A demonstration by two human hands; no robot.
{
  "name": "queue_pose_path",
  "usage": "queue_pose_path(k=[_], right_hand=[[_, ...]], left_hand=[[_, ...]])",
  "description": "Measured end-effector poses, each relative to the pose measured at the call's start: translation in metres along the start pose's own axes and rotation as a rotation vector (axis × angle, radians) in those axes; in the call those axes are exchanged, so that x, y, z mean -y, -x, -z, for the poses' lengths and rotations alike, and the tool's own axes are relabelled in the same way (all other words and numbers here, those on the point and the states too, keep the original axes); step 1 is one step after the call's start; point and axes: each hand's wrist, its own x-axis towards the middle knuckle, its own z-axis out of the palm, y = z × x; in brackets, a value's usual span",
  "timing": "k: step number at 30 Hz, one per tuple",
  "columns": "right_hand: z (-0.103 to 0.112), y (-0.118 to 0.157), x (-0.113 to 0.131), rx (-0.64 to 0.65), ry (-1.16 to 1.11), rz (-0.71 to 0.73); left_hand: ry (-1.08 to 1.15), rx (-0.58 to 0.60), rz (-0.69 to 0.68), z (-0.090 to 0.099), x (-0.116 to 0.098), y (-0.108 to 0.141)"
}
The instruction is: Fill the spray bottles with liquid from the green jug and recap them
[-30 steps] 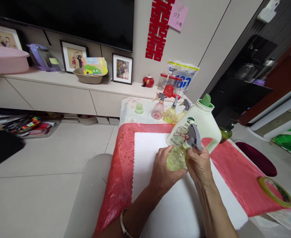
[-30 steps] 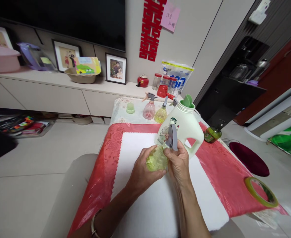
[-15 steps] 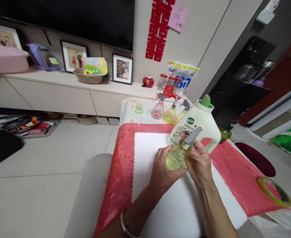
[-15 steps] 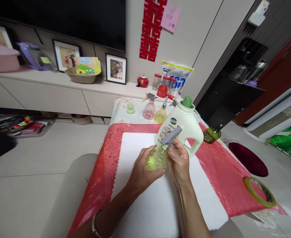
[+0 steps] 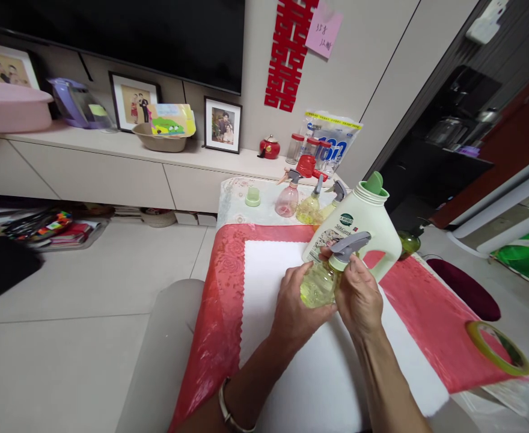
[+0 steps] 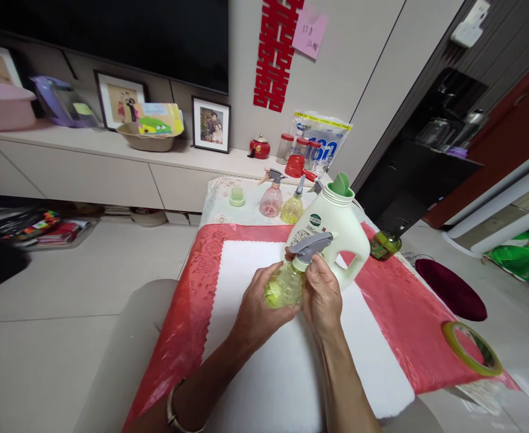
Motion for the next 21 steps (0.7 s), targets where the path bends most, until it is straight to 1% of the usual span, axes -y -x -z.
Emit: queue_pose_path(k=[6,10,21], right_hand=[[-0.002,-0.001,-0.004,-0.062,-0.039,0.017],[-0.003,0.001,-0.004,-0.075,-0.044,0.009],[0.001,-0.004,0.006,0.011,-0.049,0.008]], left_hand=[[-0.004,-0.007,-0.015,0.001,0.001,0.000],[-0.019,-0.007,-0.021,0.001,0.001,0.001],[0.025,0.032,0.017,0.001,-0.002,0.000]])
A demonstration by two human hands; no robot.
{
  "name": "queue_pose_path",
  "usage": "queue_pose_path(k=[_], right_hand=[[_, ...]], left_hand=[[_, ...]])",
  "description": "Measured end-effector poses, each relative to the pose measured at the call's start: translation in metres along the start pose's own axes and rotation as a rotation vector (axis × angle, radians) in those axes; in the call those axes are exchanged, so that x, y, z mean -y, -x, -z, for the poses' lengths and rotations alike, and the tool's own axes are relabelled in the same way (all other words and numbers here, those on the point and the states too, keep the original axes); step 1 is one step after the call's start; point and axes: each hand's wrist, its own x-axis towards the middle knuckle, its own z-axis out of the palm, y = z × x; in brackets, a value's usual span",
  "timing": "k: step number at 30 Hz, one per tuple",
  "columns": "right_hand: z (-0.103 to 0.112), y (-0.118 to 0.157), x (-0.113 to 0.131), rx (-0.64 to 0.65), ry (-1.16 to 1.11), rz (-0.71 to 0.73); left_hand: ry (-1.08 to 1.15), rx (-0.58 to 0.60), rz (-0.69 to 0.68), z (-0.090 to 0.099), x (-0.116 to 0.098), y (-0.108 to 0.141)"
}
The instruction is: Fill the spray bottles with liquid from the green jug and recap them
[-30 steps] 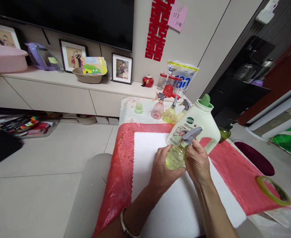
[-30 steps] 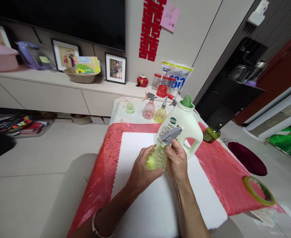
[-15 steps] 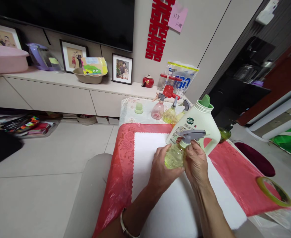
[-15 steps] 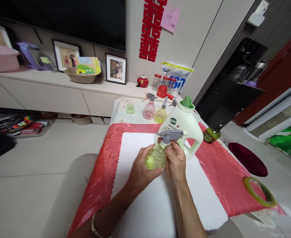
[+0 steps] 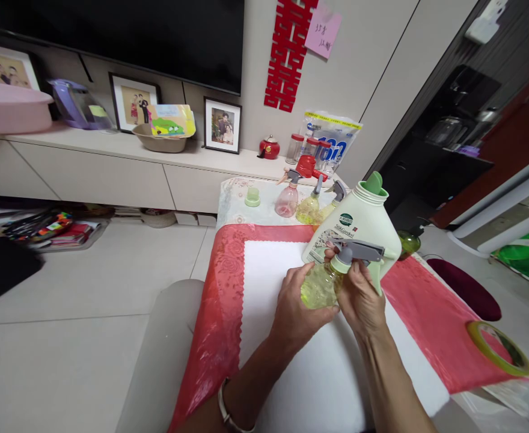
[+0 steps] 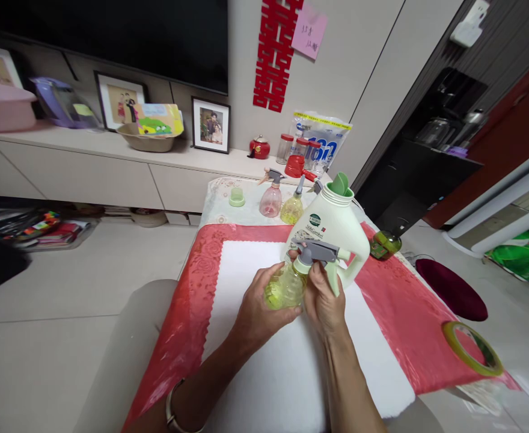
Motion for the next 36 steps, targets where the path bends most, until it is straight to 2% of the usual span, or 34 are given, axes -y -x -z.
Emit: queue_pose_path(k=[11,18,27,36], right_hand=[[0.010,-0.009,0.003,0.038,0.068,-0.065],[0.007,-0.006,0.006,0.090,0.072,-0.067],[0.015,-0.011,0.000,0.047,0.031,-0.070],[0.016,-0.011,0.000,0.096,0.046,-0.074]], left_hand=[[-0.006,0.009,0.038,-0.001,-0.001,0.000],[0.031,0.015,0.079,0.000,-0.001,0.001],[0.068,0.017,0.068,0.000,-0.001,0.001],[0.087,0.030,0.084,0.001,-0.001,0.000]])
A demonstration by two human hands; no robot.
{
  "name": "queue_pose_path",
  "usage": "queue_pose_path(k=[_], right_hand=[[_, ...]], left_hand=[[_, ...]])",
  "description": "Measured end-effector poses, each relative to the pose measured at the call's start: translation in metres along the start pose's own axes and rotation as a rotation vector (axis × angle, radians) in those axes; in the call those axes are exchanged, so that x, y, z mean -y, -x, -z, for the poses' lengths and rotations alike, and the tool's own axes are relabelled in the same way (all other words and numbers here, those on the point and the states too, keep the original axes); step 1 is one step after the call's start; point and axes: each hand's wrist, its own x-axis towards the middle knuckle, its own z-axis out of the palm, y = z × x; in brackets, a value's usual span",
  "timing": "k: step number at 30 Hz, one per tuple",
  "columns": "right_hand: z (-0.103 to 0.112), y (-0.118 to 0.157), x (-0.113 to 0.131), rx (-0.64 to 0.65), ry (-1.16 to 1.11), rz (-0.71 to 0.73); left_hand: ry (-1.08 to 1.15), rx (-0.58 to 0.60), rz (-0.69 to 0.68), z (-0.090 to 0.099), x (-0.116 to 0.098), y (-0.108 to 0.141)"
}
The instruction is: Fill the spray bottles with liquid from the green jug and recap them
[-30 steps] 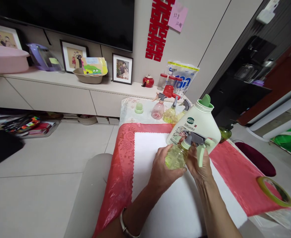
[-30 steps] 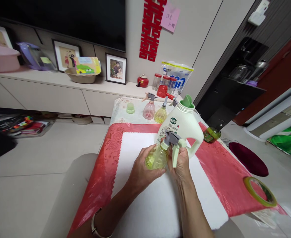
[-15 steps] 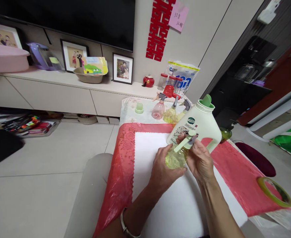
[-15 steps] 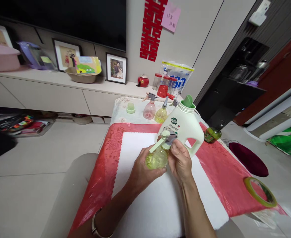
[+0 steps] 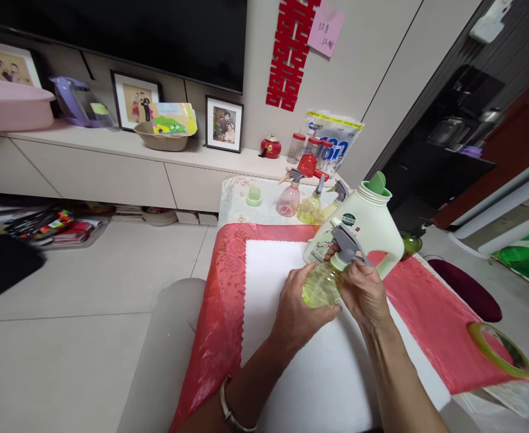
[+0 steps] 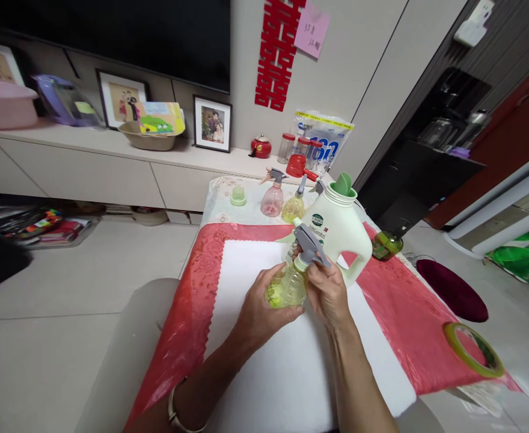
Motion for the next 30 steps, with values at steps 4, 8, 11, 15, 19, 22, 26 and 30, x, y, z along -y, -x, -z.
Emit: queue_pose_path(k=[4,8,11,15,19,22,26,30], right_hand=[[0.001,0.000,0.001,0.033,0.010,0.006],[0.001,-0.001,0.001,0.010,0.041,0.002],[-0.001,-0.002,0.001,0.001,0.052,-0.008],[-0.005,-0.001,0.001,0.016,0.047,-0.009],[-0.006,0.001,0.003,0.045,0.043,-0.009],[-0.006,0.001,0.003,0.030,0.060,0.001],[-0.008,0.002,-0.002,-0.010,0.092,0.026],[-0.012,0.005,-0.009,-0.028,0.125,0.035]], left_hand=[[0.019,0.006,0.003,-0.001,0.001,0.000],[-0.024,-0.012,-0.005,-0.001,0.000,0.000],[-0.052,-0.022,-0.012,-0.001,0.000,0.000],[-0.043,-0.034,-0.007,-0.001,0.001,-0.001],[-0.030,-0.028,-0.018,-0.001,0.002,-0.001],[-0.024,-0.023,-0.015,-0.001,0.001,0.000],[-0.030,-0.039,-0.021,0.001,0.000,-0.001],[0.003,-0.032,0.008,0.002,0.003,-0.002]])
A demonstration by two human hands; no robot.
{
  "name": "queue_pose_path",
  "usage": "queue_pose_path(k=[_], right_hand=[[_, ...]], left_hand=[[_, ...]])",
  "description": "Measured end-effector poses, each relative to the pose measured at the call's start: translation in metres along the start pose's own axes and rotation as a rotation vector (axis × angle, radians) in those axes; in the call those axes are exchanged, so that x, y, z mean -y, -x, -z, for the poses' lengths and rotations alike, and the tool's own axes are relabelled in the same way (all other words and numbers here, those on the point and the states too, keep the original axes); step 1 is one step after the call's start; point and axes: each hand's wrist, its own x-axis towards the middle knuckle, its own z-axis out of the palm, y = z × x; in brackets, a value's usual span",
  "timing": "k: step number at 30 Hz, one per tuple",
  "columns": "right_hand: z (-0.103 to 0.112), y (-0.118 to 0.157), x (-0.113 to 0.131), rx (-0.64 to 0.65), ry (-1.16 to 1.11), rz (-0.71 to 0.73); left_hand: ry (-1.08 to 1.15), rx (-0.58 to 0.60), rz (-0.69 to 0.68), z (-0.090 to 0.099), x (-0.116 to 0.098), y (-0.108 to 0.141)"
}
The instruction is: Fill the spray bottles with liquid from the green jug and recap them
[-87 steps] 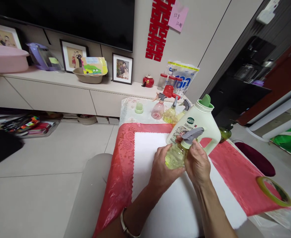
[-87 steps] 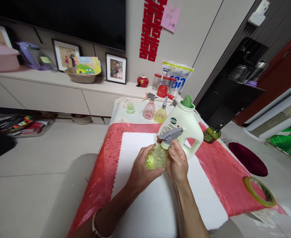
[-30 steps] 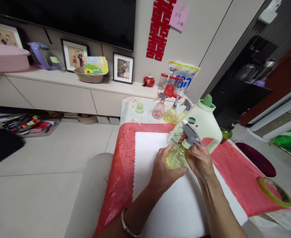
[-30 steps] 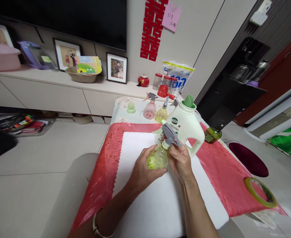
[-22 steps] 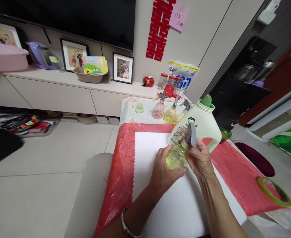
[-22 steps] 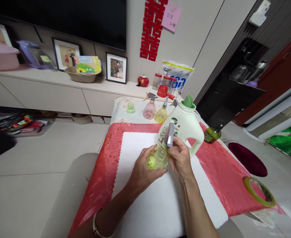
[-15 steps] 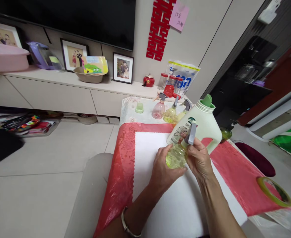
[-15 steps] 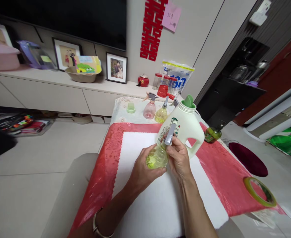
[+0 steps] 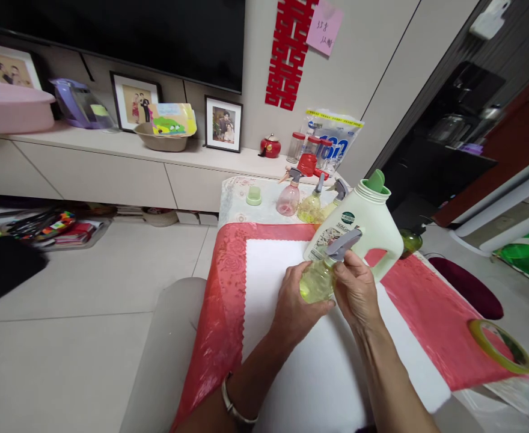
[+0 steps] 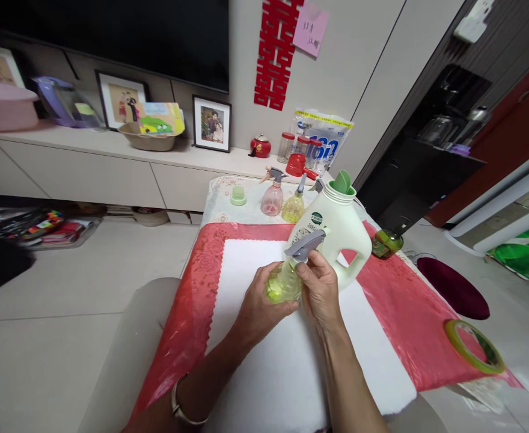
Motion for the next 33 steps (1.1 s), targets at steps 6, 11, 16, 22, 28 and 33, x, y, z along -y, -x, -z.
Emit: queue_pose_path(k=[6,11,16,22,28,33], right_hand=[[-0.001,0.007,-0.011,0.005,0.030,0.019],[-0.001,0.012,-0.020,0.024,0.048,0.061],[-0.005,0.017,-0.028,0.013,0.080,0.128],[-0.007,0.017,-0.035,-0.021,0.184,0.220],[-0.002,0.021,-0.037,-0.019,0.363,0.346],[-0.006,0.029,-0.036,0.054,0.480,0.356]], left_hand=[[0.000,0.051,0.021,0.003,0.008,-0.003],[-0.099,0.127,0.016,0.014,0.002,-0.004],[0.230,0.220,0.010,0.026,-0.016,-0.002],[0.152,0.006,-0.104,0.013,-0.028,-0.002],[-0.062,-0.123,-0.067,0.002,-0.039,-0.008],[-0.115,-0.107,-0.129,0.003,-0.036,-0.013]])
